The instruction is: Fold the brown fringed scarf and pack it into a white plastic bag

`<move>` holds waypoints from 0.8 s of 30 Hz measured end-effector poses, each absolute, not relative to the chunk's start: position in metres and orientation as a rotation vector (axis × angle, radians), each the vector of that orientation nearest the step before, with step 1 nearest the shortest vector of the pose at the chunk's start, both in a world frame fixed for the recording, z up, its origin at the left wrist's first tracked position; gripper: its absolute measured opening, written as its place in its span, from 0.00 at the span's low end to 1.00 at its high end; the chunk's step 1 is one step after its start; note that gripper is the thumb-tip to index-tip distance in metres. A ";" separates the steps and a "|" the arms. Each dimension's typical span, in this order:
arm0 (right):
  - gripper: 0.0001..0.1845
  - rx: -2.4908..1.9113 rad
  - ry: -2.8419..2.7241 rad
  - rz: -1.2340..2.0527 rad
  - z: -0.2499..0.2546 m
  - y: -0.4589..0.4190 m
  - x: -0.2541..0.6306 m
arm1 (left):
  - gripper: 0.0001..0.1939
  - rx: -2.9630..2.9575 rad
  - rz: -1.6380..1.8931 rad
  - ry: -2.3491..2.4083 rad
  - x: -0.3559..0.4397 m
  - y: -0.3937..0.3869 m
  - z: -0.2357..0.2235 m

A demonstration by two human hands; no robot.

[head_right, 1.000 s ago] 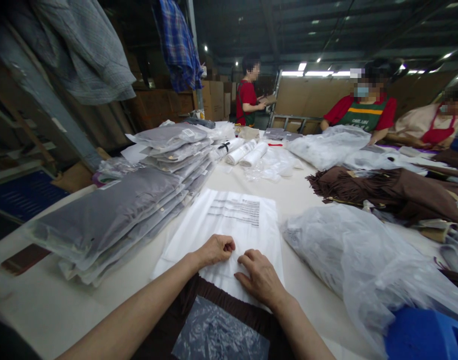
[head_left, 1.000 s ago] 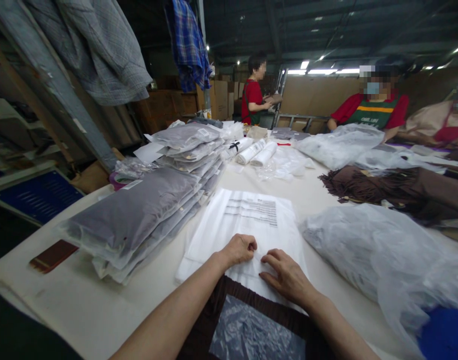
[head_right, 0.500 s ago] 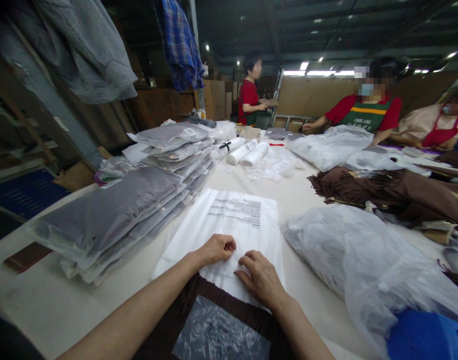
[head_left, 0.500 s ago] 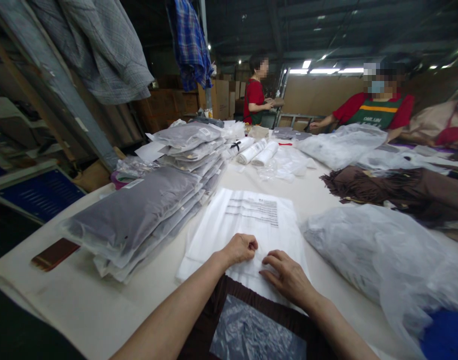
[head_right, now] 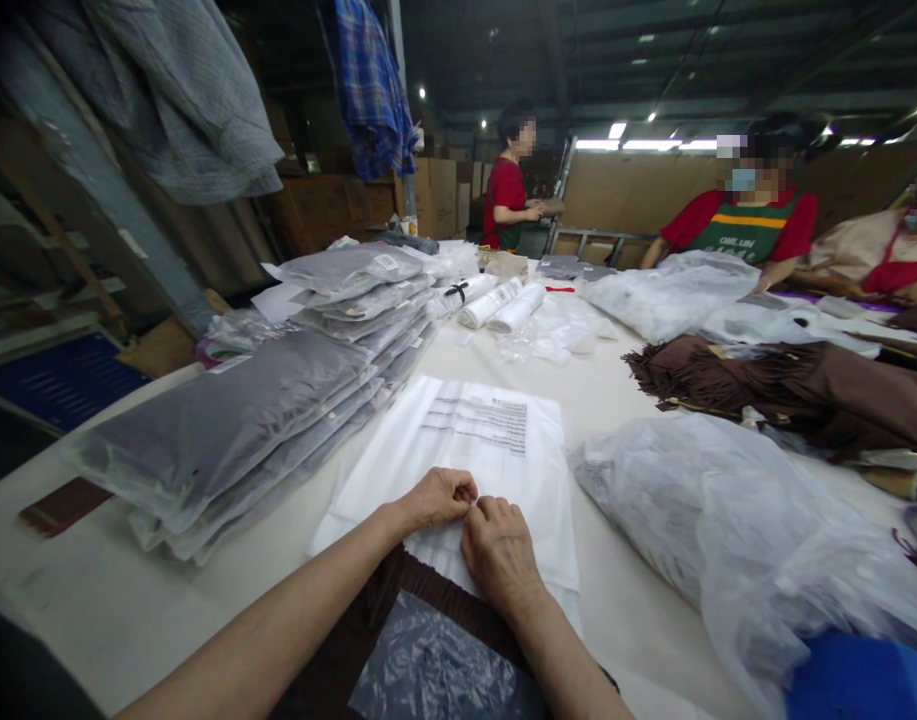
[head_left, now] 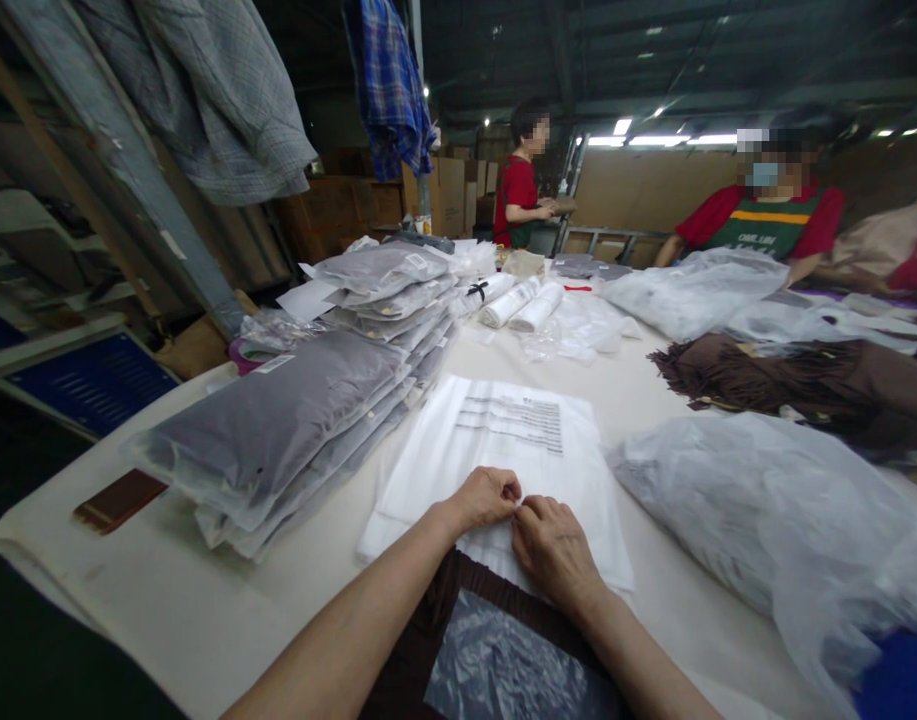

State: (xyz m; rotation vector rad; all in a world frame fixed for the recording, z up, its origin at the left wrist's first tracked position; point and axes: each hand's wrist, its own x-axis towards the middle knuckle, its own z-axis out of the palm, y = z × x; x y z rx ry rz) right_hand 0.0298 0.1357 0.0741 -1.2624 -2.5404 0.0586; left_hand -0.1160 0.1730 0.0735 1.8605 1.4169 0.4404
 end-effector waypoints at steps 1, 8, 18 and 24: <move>0.09 -1.257 -2.541 0.051 0.073 0.135 0.029 | 0.05 1.859 0.443 1.415 -0.116 0.173 0.073; 0.09 -1.267 -2.485 0.092 0.066 0.134 0.027 | 0.05 1.861 0.464 1.424 -0.116 0.172 0.073; 0.07 -1.223 -2.397 0.339 0.058 0.142 0.036 | 0.05 1.859 0.482 1.406 -0.117 0.173 0.071; 0.07 -1.180 -2.355 0.451 0.061 0.143 0.039 | 0.04 1.857 0.488 1.415 -0.117 0.173 0.070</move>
